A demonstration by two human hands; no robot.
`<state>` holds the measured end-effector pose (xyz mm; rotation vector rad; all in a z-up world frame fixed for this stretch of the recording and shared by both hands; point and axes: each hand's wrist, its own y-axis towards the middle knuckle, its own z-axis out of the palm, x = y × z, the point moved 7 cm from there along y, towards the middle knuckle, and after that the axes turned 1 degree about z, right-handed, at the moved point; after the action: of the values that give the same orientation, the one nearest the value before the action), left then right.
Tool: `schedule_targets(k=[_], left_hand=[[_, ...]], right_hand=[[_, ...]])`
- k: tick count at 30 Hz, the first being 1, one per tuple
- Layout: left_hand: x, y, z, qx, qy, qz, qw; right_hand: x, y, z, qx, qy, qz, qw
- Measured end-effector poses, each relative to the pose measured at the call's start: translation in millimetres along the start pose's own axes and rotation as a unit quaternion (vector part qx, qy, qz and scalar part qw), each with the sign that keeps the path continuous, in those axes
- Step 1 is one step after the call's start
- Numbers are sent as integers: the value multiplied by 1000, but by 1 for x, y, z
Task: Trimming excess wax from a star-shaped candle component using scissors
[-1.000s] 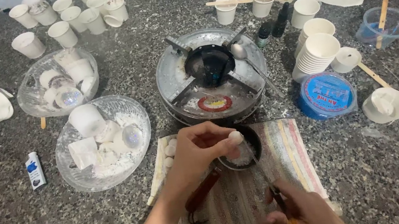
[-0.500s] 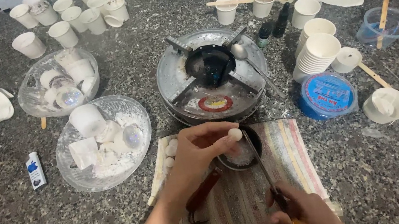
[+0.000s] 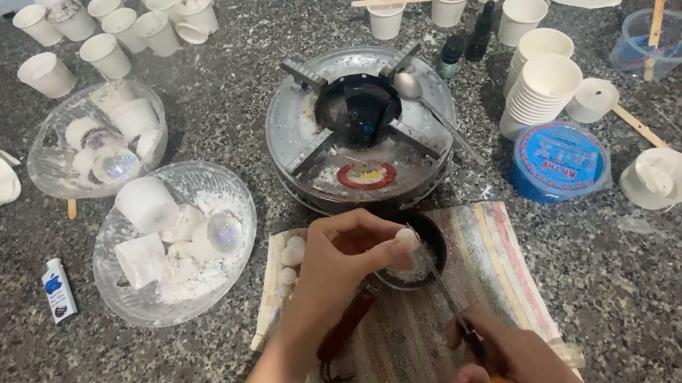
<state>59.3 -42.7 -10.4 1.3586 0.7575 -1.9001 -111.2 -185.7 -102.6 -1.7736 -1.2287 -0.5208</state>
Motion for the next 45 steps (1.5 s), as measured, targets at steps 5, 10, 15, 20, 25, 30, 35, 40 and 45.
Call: schedule_targets(k=[5, 10, 15, 20, 25, 30, 35, 40, 45], left_hand=[[-1, -1, 3, 13, -37, 14, 999], [-3, -1, 3, 14, -42, 13, 999], [4, 3, -4, -19, -30, 24, 999], [-10, -1, 5, 2, -44, 22, 999], [-8, -1, 1, -29, 8, -1, 1000], [5, 1, -2, -2, -8, -8, 1000], [2, -1, -1, -2, -12, 3, 1000], [0, -1, -3, -4, -2, 19, 1000], [-31, -13, 6, -30, 51, -70, 996]], right_hand=[[7, -3, 0, -7, 42, -57, 997], [-15, 4, -3, -60, -26, -49, 997], [-48, 17, 8, 16, 64, -51, 997], [-33, 8, 7, 24, 172, -29, 984], [-5, 0, 1, 7, 148, -52, 988], [-6, 0, 4, 21, 101, -8, 995], [-11, 1, 2, 26, 10, 29, 999], [-18, 3, -2, 14, -76, 60, 995], [-24, 2, -7, -6, -47, 83, 995]])
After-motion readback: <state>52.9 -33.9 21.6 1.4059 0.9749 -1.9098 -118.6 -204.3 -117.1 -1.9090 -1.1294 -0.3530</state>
